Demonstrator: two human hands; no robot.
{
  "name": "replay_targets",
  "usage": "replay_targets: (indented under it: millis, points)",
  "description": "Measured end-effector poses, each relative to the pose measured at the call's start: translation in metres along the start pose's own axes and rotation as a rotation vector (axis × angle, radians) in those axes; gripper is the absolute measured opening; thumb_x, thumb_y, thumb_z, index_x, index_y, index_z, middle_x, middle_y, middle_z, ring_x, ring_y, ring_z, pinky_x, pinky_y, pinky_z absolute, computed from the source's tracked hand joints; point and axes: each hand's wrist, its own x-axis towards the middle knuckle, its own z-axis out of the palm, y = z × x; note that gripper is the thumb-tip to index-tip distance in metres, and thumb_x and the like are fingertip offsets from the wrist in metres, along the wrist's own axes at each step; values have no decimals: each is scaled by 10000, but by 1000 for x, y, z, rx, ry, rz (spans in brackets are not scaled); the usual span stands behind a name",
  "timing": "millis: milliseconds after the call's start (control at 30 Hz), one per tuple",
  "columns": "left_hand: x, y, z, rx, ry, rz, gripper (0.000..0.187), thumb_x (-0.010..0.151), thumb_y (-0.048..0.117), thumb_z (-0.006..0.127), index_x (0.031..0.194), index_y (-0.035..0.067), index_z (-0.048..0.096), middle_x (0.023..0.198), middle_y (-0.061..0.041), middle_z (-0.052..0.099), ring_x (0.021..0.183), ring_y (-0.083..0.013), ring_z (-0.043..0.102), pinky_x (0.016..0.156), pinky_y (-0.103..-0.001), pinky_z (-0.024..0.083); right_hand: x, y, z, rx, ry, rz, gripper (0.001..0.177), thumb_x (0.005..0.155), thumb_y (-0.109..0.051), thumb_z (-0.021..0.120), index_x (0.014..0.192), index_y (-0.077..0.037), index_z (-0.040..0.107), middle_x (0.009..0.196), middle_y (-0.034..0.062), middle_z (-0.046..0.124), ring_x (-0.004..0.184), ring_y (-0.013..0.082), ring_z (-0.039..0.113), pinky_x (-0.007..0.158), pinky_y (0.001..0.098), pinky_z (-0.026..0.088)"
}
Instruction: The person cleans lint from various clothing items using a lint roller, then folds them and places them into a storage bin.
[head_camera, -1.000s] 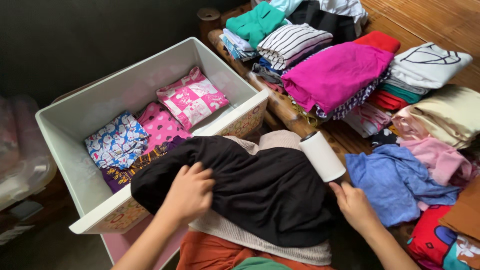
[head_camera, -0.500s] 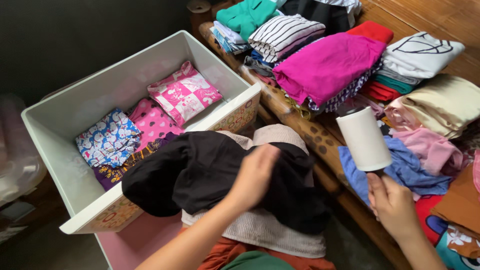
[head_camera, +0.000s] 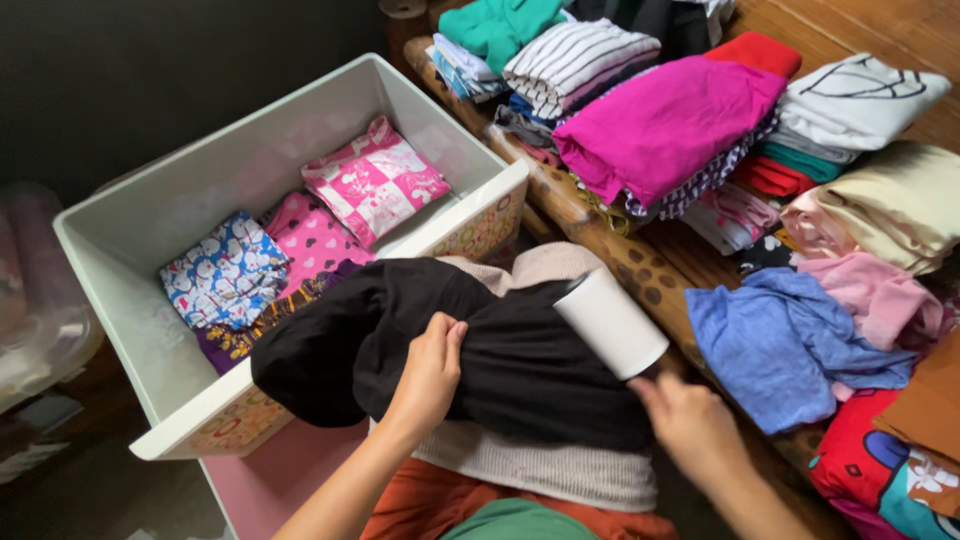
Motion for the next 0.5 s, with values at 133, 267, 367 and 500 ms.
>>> replay_targets:
  millis: [133, 267, 367, 500]
  points:
    - [-5, 4, -5, -4, -9, 17, 269, 1054, 224, 506, 937, -12, 560, 678, -209, 588, 590, -333, 542, 625, -393, 475, 29, 16, -19, -11, 20, 61, 489, 1004, -452, 554, 777, -25, 625, 680, 288, 651, 684, 505, 652, 566, 589, 483]
    - [-8, 4, -3, 26, -12, 5, 256, 1051, 223, 504, 950, -4, 564, 665, -208, 571, 577, -328, 538, 608, -402, 460, 23, -6, -46, 54, 5, 90, 470, 985, -459, 544, 809, -34, 637, 654, 288, 644, 643, 492, 659, 541, 579, 475]
    - [-9, 3, -2, 1, -7, 39, 260, 1060, 218, 499, 942, -9, 548, 662, -207, 571, 580, -324, 544, 610, -402, 467, -11, -40, -37, 24, -136, -35, 451, 921, -494, 561, 834, -59, 646, 635, 248, 671, 613, 463, 679, 542, 573, 502]
    - [-9, 0, -2, 21, -24, 33, 247, 1050, 219, 508, 953, -3, 558, 664, -210, 575, 581, -335, 550, 605, -407, 464, -6, -43, -25, -92, -183, -96, 452, 911, -519, 562, 854, -80, 656, 656, 230, 692, 670, 465, 688, 594, 583, 529]
